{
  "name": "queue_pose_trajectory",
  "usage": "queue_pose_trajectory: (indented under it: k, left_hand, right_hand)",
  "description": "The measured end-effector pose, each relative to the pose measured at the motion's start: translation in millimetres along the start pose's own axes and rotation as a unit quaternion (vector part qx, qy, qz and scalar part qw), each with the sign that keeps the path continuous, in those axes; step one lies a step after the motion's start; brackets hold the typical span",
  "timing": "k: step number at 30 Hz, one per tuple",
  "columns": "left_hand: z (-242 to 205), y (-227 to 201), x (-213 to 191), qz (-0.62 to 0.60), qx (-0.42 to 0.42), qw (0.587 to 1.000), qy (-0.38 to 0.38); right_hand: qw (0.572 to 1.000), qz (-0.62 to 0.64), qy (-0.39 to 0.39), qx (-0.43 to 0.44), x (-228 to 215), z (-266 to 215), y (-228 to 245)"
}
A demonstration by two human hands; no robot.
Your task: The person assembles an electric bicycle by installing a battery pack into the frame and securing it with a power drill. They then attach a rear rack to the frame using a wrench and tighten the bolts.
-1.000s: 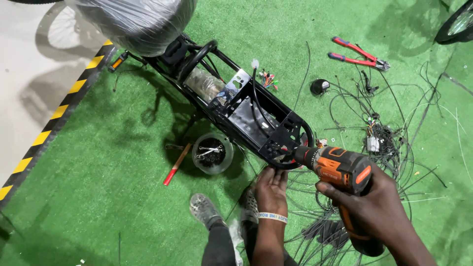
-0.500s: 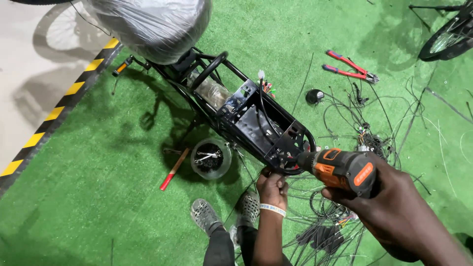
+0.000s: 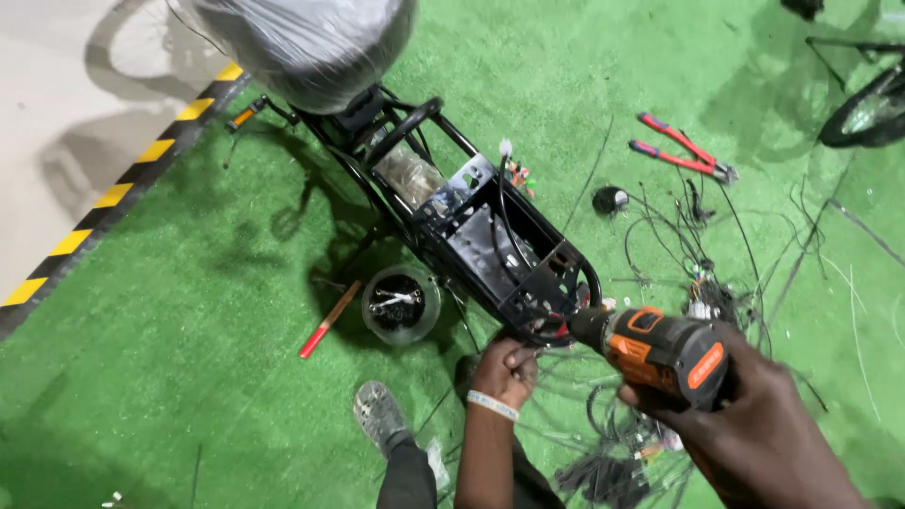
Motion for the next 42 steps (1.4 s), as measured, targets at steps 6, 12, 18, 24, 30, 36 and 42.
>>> queue_pose_trajectory:
  k: [6, 12, 18, 24, 30, 36, 42]
  left_hand:
    - [-5, 7, 6, -0.061, 0.019, 0.997, -0.044]
    - [-5, 13, 4, -0.148, 0.019, 0.985, -0.081]
    - [-7, 11, 6, -0.154, 0.007, 0.985, -0.077]
    - [-16, 5, 19, -0.099, -0.020, 0.990, -0.098]
    - [-67, 1, 80, 0.021, 0.064, 0.997, -0.032]
    - [-107, 7, 131, -0.125, 0.187, 0.949, -0.223]
    - [-112, 12, 165, -0.123, 0.209, 0.923, -0.300]
  right_hand:
    - [0.994, -0.099, 0.042, 0.029, -11, 10, 10]
    - [0.993, -0.082, 0.067, -0.046, -20, 22, 0]
    - [0.991, -0.099, 0.079, -0.037, -20, 30, -1]
    - [0.975, -0.195, 0.106, -0.013, -18, 33, 9]
    - [0.977, -0.173, 0.121, -0.019, -20, 33, 18]
    - [0.967, -0.213, 0.136, -0.034, -25, 41, 10]
    - [0.957, -0.245, 0.145, -0.060, -22, 42, 11]
Point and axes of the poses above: each hand's wrist, its own z-axis towards the middle knuckle, its own x-axis out of the palm, y = z × x, the point moved 1 cm from there along z, towards the middle knuckle, and after that the axes turned 13 degrees about z, right-handed, at the moved point
